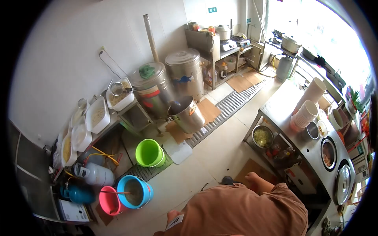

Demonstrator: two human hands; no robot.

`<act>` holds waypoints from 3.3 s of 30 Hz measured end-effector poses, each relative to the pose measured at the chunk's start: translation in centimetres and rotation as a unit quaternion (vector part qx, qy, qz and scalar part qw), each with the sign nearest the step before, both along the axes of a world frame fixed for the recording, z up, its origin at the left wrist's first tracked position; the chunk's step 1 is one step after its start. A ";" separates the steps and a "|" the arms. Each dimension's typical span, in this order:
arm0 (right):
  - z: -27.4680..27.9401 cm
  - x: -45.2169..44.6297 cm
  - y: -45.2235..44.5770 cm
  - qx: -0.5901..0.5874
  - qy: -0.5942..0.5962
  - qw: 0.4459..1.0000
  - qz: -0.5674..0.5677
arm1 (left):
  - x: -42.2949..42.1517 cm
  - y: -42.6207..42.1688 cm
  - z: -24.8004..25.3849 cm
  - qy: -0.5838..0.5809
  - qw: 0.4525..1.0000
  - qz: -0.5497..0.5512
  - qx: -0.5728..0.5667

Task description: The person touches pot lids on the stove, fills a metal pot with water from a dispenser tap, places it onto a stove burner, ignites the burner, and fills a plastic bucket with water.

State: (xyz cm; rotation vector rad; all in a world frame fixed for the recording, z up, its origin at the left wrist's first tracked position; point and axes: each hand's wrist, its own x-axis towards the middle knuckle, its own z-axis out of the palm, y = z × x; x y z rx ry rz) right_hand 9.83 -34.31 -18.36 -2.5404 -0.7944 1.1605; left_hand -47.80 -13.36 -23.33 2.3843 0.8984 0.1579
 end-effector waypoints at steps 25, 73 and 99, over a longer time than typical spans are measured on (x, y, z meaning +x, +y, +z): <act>0.7 1.6 4.7 0.023 -0.043 0.980 0.194 | 1.2 -6.9 -0.6 0.002 0.951 0.228 -0.209; 0.3 -1.1 5.4 0.005 -0.033 0.990 0.140 | 1.8 -0.1 0.1 0.087 0.996 0.033 -0.015; -1.8 -1.7 3.5 -0.014 -0.011 0.982 0.190 | 0.4 -4.6 1.0 0.028 0.985 0.131 -0.108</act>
